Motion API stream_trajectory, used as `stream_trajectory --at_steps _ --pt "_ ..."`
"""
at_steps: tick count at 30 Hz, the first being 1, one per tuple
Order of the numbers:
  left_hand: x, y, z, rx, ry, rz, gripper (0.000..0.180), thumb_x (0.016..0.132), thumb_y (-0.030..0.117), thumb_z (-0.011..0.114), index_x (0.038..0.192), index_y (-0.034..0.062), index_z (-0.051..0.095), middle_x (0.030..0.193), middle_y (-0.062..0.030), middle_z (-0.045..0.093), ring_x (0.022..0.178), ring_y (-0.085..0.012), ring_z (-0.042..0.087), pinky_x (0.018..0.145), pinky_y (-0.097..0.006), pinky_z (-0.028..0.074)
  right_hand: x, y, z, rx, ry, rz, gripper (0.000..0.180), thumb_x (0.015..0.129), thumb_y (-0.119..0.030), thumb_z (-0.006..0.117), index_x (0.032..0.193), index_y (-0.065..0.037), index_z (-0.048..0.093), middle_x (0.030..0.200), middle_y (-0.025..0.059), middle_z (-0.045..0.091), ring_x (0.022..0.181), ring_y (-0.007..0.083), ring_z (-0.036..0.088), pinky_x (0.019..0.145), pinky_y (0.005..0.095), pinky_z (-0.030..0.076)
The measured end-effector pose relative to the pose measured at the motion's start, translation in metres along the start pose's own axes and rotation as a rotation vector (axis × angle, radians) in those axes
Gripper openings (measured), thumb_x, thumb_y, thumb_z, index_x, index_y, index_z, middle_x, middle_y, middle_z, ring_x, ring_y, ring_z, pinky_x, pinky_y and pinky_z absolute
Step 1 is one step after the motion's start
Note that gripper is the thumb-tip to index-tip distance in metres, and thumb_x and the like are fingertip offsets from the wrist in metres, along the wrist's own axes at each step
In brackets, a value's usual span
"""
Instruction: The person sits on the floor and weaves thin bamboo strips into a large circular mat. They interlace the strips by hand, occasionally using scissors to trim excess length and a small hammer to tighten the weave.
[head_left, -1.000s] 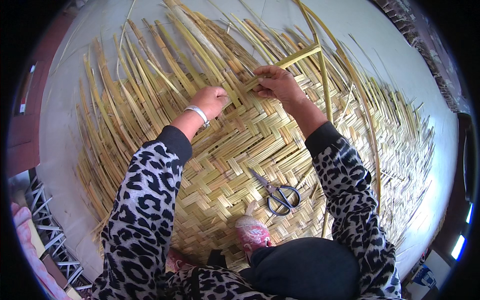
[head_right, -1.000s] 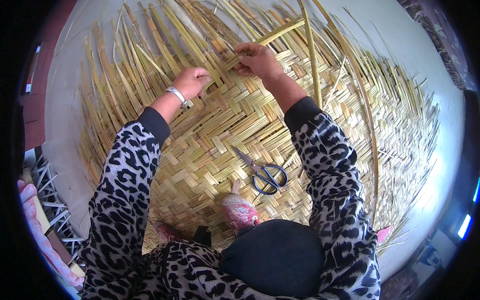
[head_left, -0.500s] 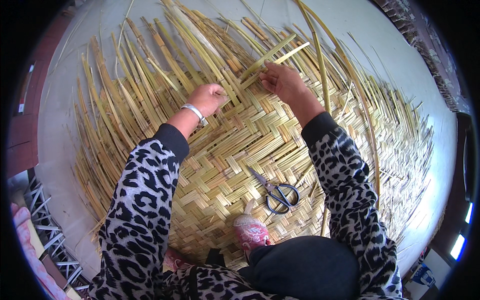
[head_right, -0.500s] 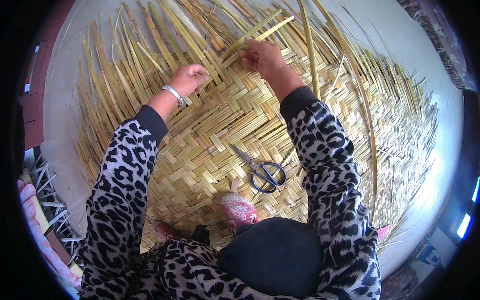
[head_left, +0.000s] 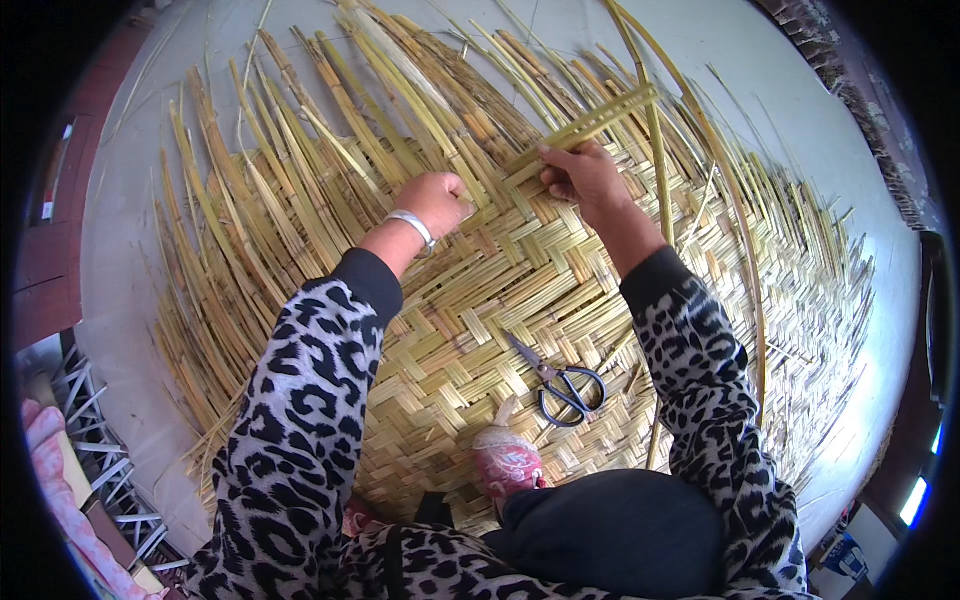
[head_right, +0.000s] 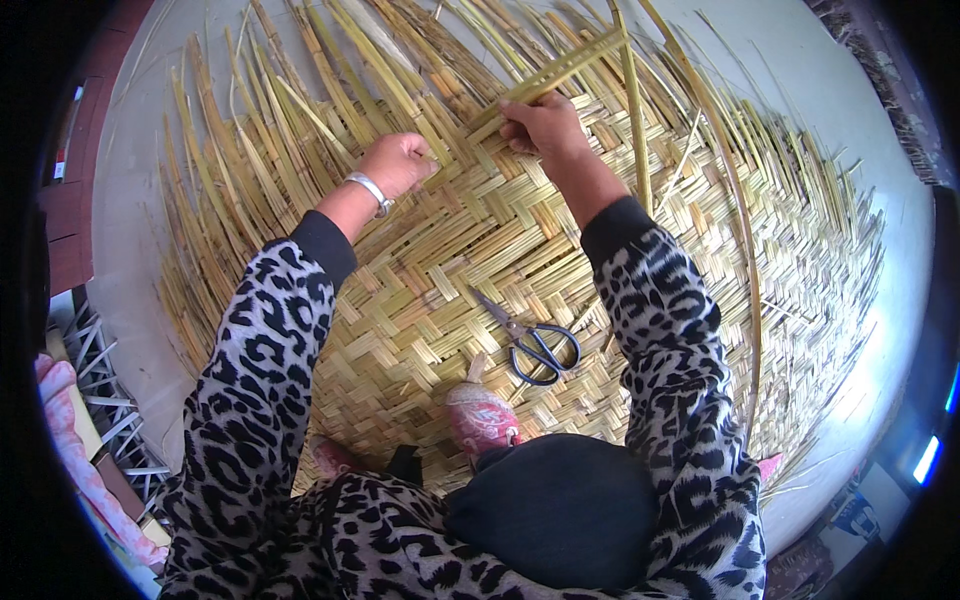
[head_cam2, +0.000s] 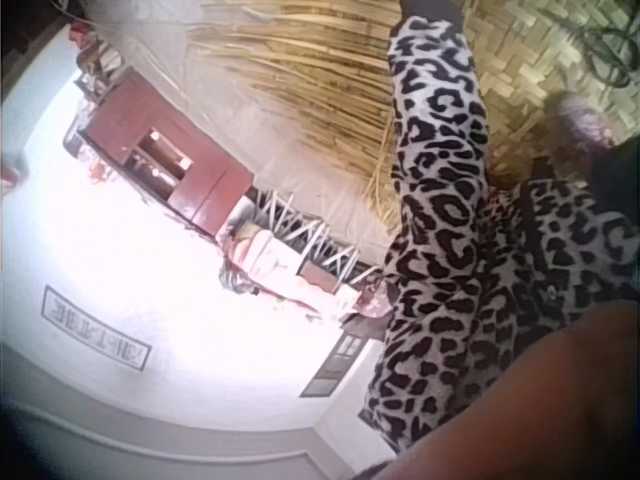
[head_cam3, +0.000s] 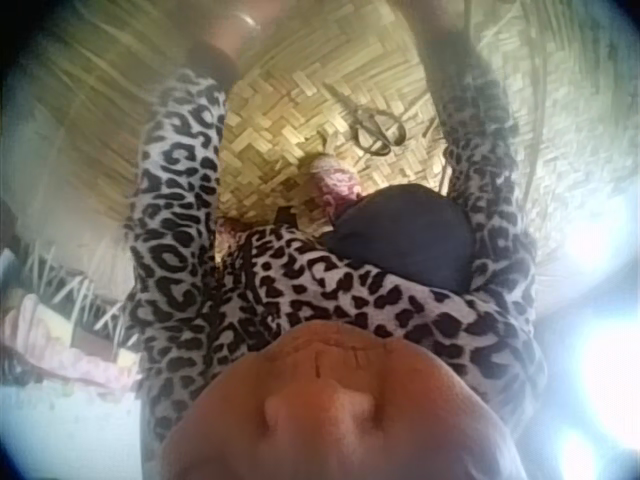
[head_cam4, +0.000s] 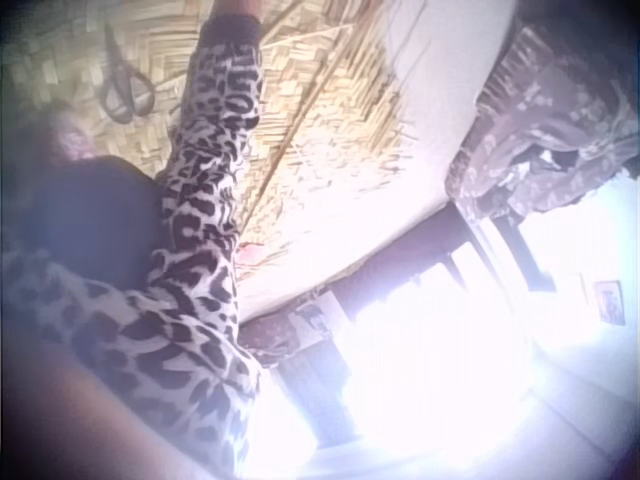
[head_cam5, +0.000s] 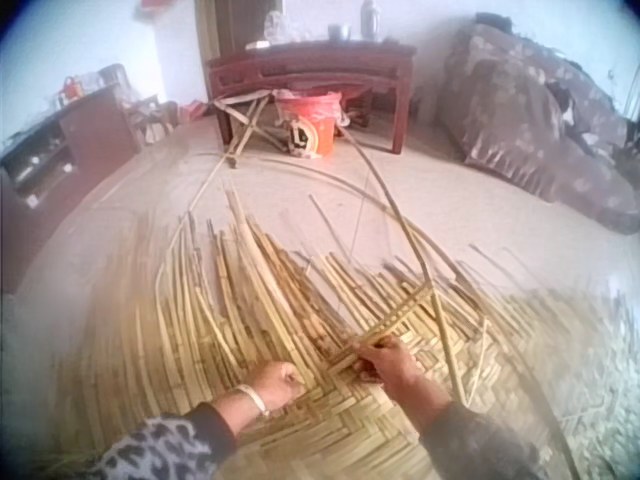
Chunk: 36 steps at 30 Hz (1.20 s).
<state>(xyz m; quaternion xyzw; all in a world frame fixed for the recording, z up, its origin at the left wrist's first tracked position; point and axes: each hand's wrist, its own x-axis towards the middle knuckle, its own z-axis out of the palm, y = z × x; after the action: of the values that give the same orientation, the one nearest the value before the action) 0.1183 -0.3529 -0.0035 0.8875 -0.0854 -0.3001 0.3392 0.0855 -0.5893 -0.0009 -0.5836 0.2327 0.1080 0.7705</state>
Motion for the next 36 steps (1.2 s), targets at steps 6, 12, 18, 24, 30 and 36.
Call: stream_trajectory --at_steps 6,12,18,24,30,36 --pt "-0.021 0.004 0.006 -0.333 0.117 -0.053 0.028 0.084 0.01 0.068 0.109 -0.0004 0.063 0.087 -0.0109 0.069 0.062 -0.0162 0.065 0.062 -0.032 0.052 -0.006 0.006 -0.001 0.07 0.057 0.024 0.016 0.089 -0.012 0.068 0.098 -0.001 0.06 0.078 0.006 0.065 0.063 0.0132 0.064 0.053 0.0243 0.055" --pt "-0.034 0.037 0.038 0.09 0.665 0.309 0.038 0.086 0.007 0.065 0.122 -0.0009 0.055 0.119 -0.0212 0.056 0.113 -0.0356 0.056 0.096 -0.041 0.047 -0.009 -0.001 -0.019 0.236 -0.031 0.101 0.013 0.092 -0.013 0.064 0.099 -0.003 0.061 0.088 0.0074 0.066 0.073 0.0146 0.067 0.059 0.025 0.057" --pt "0.022 0.073 0.04 0.244 0.297 0.386 0.045 0.084 0.02 0.069 0.123 -0.0003 0.059 0.114 -0.0208 0.063 0.096 -0.0364 0.064 0.09 -0.039 0.05 -0.018 -0.024 -0.048 0.163 -0.151 0.013 0.02 0.092 -0.015 0.065 0.107 -0.003 0.063 0.096 0.0068 0.067 0.082 0.0147 0.068 0.07 0.0263 0.058" --pt "0.05 0.09 0.019 0.161 -0.043 0.143 0.049 0.077 0.037 0.075 0.108 0.0009 0.066 0.092 -0.0188 0.07 0.087 -0.0287 0.068 0.082 -0.037 0.052 -0.007 -0.048 -0.071 0.026 -0.28 -0.023 0.02 0.092 -0.014 0.065 0.106 0.0 0.065 0.1 0.0111 0.068 0.089 0.0181 0.069 0.081 0.0289 0.058" --pt "0.047 0.101 0.01 -0.002 -0.218 -0.049 0.052 0.079 0.031 0.078 0.114 -0.0031 0.062 0.091 -0.0145 0.07 0.066 -0.0195 0.068 0.055 -0.032 0.052 0.0 -0.045 -0.082 0.079 -0.285 -0.04 0.021 0.093 -0.015 0.063 0.108 0.0 0.064 0.1 0.0118 0.069 0.088 0.0185 0.069 0.08 0.0292 0.058" --pt "0.05 0.096 0.009 -0.161 -0.193 -0.1 0.049 0.081 0.024 0.076 0.118 -0.0038 0.061 0.09 -0.0134 0.07 0.062 -0.0164 0.067 0.049 -0.028 0.05 -0.001 -0.034 -0.087 0.17 -0.242 0.023 0.023 0.096 -0.019 0.059 0.105 0.002 0.065 0.099 0.0122 0.068 0.089 0.0178 0.068 0.08 0.0282 0.058"
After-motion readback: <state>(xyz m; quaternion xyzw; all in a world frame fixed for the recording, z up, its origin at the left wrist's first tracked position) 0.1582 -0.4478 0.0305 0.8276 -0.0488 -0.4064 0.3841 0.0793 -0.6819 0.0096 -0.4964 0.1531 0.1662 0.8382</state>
